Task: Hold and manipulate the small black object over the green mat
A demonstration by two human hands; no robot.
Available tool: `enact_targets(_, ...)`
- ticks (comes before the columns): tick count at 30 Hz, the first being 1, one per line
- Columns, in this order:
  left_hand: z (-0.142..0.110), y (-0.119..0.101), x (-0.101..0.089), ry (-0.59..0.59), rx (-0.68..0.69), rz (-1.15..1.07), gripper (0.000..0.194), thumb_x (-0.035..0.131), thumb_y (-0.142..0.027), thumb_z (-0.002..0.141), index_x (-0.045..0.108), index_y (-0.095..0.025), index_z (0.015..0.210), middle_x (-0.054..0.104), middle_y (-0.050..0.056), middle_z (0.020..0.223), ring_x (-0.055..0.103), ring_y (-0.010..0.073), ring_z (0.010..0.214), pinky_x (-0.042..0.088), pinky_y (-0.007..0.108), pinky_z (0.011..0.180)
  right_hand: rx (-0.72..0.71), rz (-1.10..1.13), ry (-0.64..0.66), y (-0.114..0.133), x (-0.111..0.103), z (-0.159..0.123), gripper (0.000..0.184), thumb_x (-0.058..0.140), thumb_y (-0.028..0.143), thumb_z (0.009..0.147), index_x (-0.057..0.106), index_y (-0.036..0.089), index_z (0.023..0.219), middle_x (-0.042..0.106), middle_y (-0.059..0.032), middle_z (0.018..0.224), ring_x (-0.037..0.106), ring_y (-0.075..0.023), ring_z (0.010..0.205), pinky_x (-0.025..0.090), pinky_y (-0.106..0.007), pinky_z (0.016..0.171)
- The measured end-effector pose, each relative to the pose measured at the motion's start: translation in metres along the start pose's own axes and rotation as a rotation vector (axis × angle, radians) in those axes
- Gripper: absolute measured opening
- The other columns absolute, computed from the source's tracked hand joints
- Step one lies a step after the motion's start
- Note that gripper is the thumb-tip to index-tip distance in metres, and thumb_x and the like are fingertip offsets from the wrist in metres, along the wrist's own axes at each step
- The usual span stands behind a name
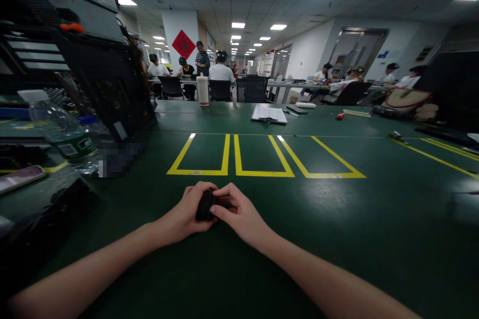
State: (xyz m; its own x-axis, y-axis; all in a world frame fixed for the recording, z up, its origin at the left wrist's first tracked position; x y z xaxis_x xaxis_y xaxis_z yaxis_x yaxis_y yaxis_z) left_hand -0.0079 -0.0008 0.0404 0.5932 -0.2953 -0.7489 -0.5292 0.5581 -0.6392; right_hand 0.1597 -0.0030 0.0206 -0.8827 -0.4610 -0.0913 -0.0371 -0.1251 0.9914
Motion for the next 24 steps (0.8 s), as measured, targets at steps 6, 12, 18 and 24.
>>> enact_targets(6,0.0,0.004,0.003,-0.042,-0.076,-0.014,0.056,0.063,-0.018,0.066,0.033,-0.026,0.113,0.042,0.004,0.111,0.041,0.0248,0.101,0.04,0.041,0.08,0.065,-0.019,0.021,0.003,-0.001,-0.001,0.027,0.053,0.026,0.076,0.045,0.023,0.102,0.048,-0.0024,0.106,0.049,-0.0184,0.102,0.044,-0.038,0.085)
enact_targets(12,0.001,0.005,0.005,-0.016,-0.014,-0.001,0.054,0.061,-0.019,0.067,0.033,-0.025,0.113,0.042,0.005,0.112,0.042,0.0251,0.101,0.039,0.042,0.081,-0.018,-0.002,0.037,-0.001,0.0,-0.002,0.027,0.057,0.021,0.074,0.045,0.024,0.098,0.049,-0.0012,0.103,0.051,-0.0176,0.099,0.046,-0.035,0.08)
enact_targets(18,0.003,0.01,0.012,-0.082,-0.088,-0.004,0.055,0.063,-0.019,0.064,0.034,-0.026,0.111,0.042,0.004,0.11,0.043,0.0252,0.099,0.041,0.041,0.078,0.018,-0.008,0.018,0.001,0.0,-0.002,0.025,0.054,0.023,0.076,0.044,0.024,0.1,0.048,-0.0017,0.106,0.05,-0.0176,0.101,0.047,-0.035,0.081)
enact_targets(24,0.002,0.011,0.011,-0.062,-0.092,-0.004,0.055,0.063,-0.019,0.064,0.033,-0.026,0.111,0.041,0.005,0.111,0.042,0.0262,0.101,0.04,0.042,0.078,0.053,-0.046,0.051,0.005,0.0,-0.004,0.029,0.055,0.024,0.076,0.044,0.023,0.102,0.048,-0.0017,0.106,0.048,-0.0171,0.103,0.043,-0.037,0.087)
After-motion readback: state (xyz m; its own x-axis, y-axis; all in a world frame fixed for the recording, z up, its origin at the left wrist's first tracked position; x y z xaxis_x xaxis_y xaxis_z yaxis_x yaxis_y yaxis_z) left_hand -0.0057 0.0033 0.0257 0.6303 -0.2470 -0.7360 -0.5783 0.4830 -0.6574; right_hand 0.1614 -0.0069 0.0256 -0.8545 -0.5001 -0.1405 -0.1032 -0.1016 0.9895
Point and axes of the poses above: each hand's wrist, its own z-axis towards the middle knuckle, its own x-axis out of the palm, y = z × x, the point moved 1 cm from there along z, towards the middle knuckle
